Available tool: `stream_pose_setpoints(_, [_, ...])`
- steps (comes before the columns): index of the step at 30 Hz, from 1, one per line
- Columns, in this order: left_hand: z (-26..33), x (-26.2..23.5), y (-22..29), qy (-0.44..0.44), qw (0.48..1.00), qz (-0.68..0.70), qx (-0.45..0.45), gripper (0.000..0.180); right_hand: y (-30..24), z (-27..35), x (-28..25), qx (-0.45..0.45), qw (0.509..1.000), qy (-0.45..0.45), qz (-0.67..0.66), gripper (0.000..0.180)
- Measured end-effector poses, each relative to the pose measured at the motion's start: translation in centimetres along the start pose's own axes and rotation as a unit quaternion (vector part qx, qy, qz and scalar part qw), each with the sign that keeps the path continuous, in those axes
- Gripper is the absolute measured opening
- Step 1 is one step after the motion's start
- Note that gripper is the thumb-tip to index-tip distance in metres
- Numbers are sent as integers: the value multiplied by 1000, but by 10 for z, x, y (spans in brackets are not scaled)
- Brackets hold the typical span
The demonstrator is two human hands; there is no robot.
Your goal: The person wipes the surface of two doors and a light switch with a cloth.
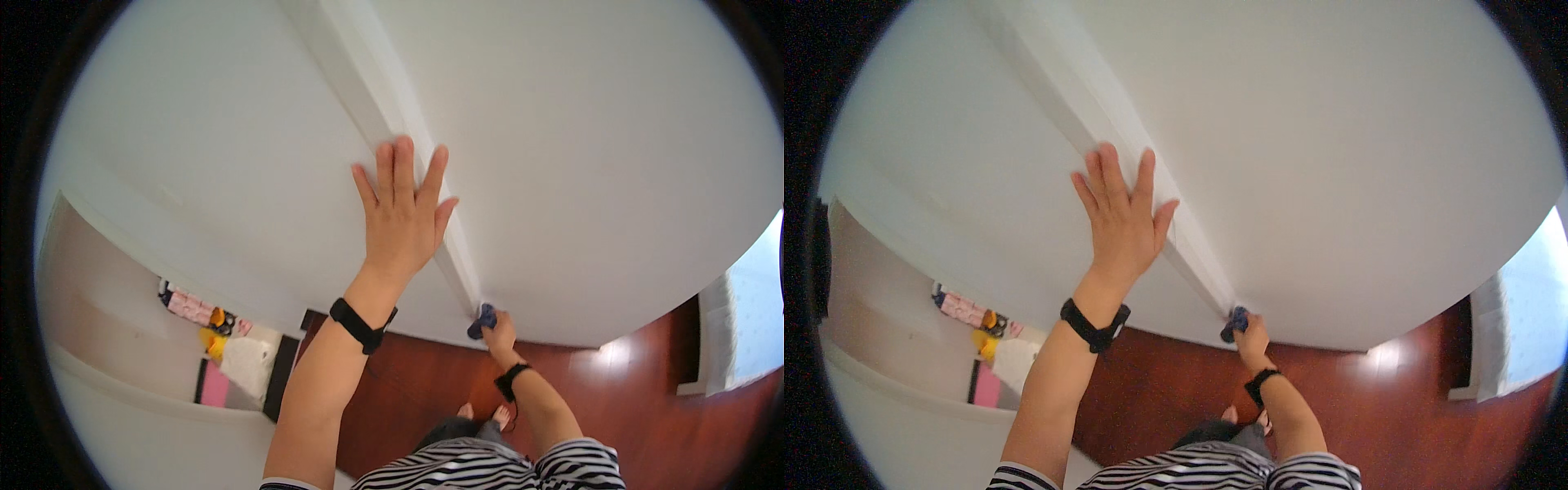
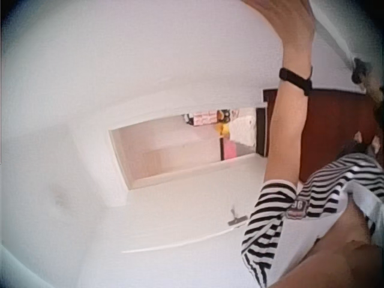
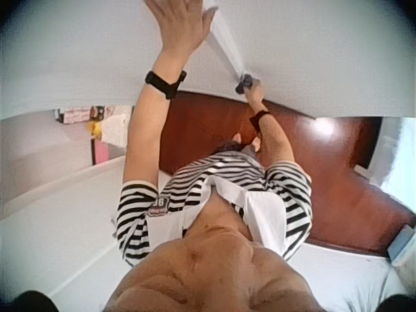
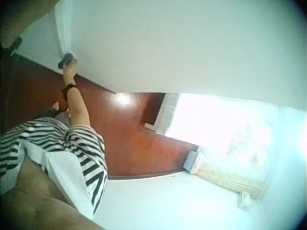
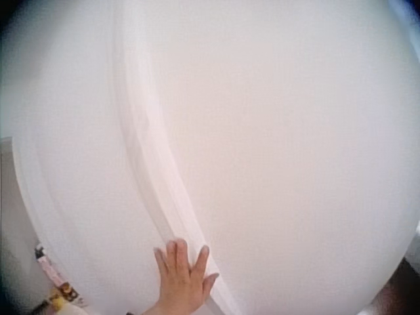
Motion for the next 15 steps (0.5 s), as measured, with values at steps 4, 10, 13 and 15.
stream_pose_setpoints(4, [23, 6, -7, -8, 999, 35, -13, 75, -85, -3, -45, -249, 967, 6, -56, 38])
stream_pose_setpoints(10, [19, -7, 23, 79, 986, 131, -62, 65, -337, -12, -207, -627, 753, 192, 60, 36])
stream_pose_setpoints(13, [15, -14, 24, 59, 988, 115, -87, 60, -455, -19, -247, -713, 645, 262, 86, 40])
stream_pose_setpoints(15, [6, -13, 31, 47, 987, 123, -87, 59, -521, -29, -263, -727, 612, 294, 103, 47])
Point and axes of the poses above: each hand's wrist, its own z-axis away from the middle knuckle, its own x-axis out of the palm, y = z × x, the point moved 6 cm from there along -z, towards the middle knuckle, and after that the axes turned 15 degrees about -z, right-handed, at the moved point
